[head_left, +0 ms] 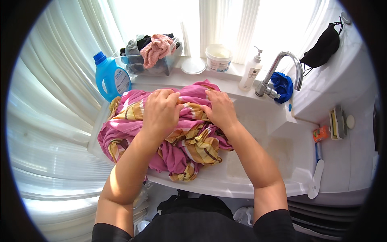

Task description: The person washes a piece of fabric in a sink by hand, scrubbing it in soapy water, turning it over, and swirling it in the water.

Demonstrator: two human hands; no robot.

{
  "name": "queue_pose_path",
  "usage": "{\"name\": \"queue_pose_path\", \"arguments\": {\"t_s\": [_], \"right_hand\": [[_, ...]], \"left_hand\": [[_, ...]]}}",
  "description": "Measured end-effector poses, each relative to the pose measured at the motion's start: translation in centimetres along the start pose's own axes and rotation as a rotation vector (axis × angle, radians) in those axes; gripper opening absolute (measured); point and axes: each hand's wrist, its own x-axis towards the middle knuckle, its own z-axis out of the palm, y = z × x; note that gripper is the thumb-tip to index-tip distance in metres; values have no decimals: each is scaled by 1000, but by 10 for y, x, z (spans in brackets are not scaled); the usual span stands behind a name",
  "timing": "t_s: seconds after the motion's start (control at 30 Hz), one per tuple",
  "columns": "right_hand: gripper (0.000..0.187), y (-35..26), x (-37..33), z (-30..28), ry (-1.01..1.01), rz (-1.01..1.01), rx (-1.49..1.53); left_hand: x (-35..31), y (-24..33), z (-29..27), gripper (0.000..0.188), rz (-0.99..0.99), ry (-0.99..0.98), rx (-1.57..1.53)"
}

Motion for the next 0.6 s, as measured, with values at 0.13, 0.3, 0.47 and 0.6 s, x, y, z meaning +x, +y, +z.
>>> {"name": "queue_pose_path", "arguments": {"t_s": [0.13,0.3,0.47,0.6], "right_hand": [[19,-6,-1,6,-198,142,117],[14,-12,-57,-32,-18,17,177],[16,-23,-88,-37,14,-25,243],[20,-35,-79,-45,-102,76,274]], "left_hand": [[2,-7,50,19,-116,-155,149],[-44,14,27,8,30,38,-41],[-88,19,31,10,86,143,-95],[-93,19,38,12,52,214,-147]]}}
